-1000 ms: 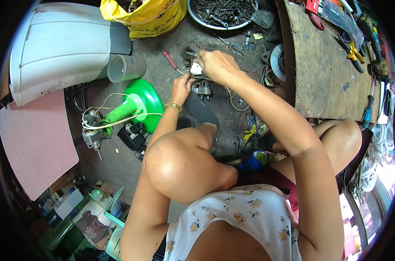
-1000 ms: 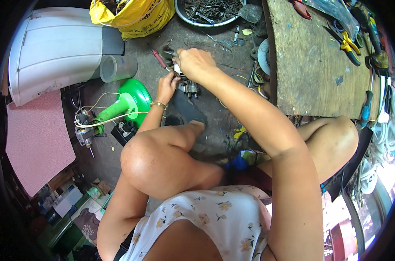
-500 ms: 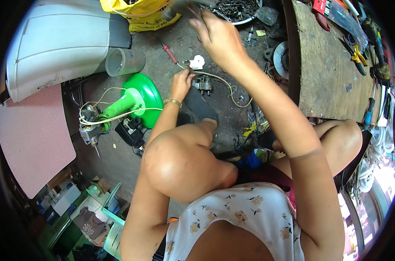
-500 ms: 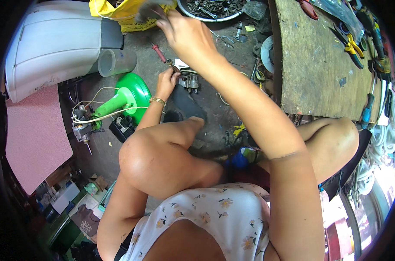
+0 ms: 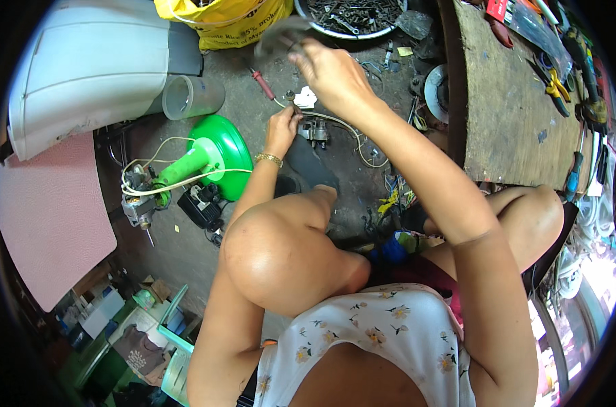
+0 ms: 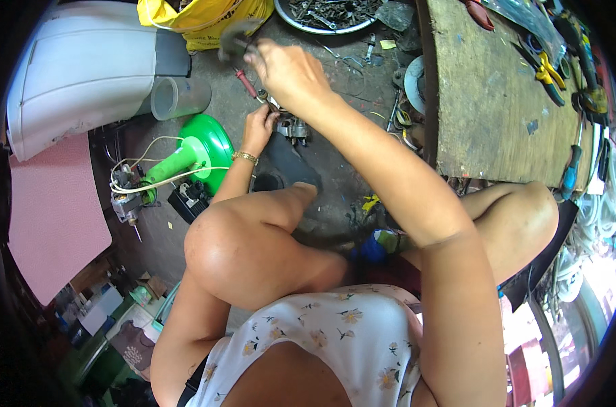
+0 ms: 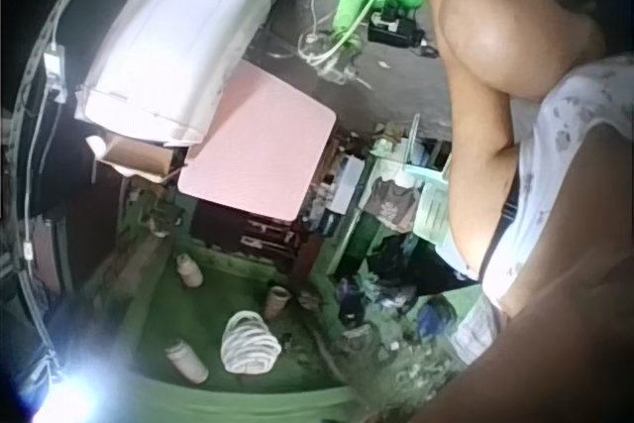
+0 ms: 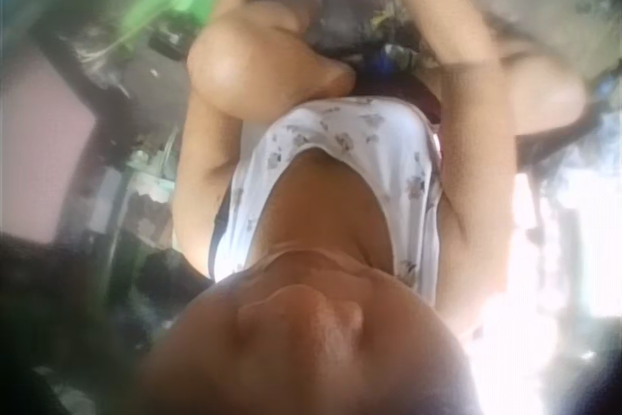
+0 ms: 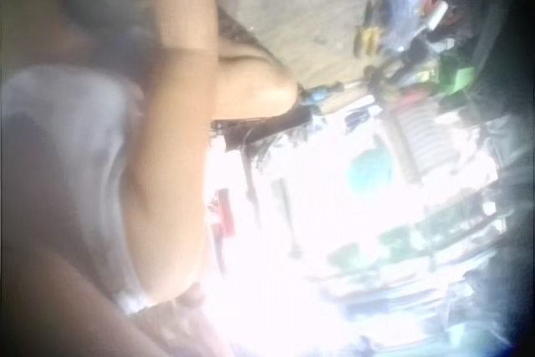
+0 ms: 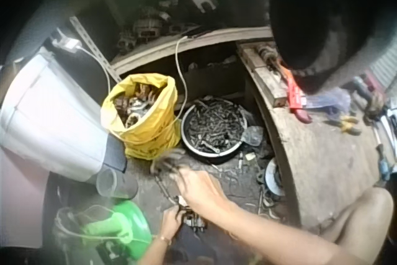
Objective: The person disassembles an electric fan motor by hand, using a hammer to tap components loose, a drill to remove screws, and an angle grinder to cut through a metal casing while sparks fly. They then use pliers and a screwdriver to work on the internal copper wiring and housing components.
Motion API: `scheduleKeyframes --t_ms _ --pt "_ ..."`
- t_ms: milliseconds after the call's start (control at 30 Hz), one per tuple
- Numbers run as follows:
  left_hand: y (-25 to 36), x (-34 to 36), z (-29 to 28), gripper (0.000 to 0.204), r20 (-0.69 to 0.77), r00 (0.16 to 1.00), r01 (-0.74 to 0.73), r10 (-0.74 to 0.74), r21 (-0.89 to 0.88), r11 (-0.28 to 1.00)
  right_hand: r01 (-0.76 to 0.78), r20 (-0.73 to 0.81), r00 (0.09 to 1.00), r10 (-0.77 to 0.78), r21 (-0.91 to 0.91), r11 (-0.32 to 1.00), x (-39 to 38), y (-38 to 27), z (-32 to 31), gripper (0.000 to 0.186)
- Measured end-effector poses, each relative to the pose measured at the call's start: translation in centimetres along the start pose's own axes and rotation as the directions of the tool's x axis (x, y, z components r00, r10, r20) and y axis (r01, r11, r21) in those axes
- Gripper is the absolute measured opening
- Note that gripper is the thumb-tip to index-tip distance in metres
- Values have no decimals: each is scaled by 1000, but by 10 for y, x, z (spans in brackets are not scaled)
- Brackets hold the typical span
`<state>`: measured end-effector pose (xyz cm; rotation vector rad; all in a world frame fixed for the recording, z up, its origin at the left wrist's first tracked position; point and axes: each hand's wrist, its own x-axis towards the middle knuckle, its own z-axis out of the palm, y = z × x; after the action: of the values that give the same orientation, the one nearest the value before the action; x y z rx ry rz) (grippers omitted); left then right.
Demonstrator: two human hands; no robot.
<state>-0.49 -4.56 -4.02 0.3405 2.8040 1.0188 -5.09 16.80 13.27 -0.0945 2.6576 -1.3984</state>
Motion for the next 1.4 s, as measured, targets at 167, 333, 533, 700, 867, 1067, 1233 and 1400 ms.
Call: scheduleKeyframes --t_ms 167,333,533,700,867,1067,1233,1400 --pt "7 9 3 9 12 996 -90 89 79 993 67 149 988 -32 -238 969 -9 27 14 34" --pt "4 5 3 9 4 999 -39 39 37 999 21 -3 1000 -21 -69 997 -6 16 5 34" --pt "-2 -1 5 9 -17 1000 -5 5 3 1000 146 -196 971 -137 32 989 1 9 4 32" --pt "0 11 6 11 -26 999 -33 35 72 997 80 131 990 -47 -261 962 -11 32 16 36" --pt "5 2 7 13 -15 999 -46 48 107 993 86 -56 994 -95 -148 985 -10 14 7 31" --pt "-5 3 5 11 -19 999 -29 30 65 997 109 -118 987 -111 -23 994 -3 3 2 30" --pt "-2 13 8 12 -33 996 -84 87 85 993 142 75 989 -128 -227 963 0 37 12 31" --pt "2 3 8 9 1 999 -34 34 30 999 147 -163 975 -154 -50 988 0 15 4 31"
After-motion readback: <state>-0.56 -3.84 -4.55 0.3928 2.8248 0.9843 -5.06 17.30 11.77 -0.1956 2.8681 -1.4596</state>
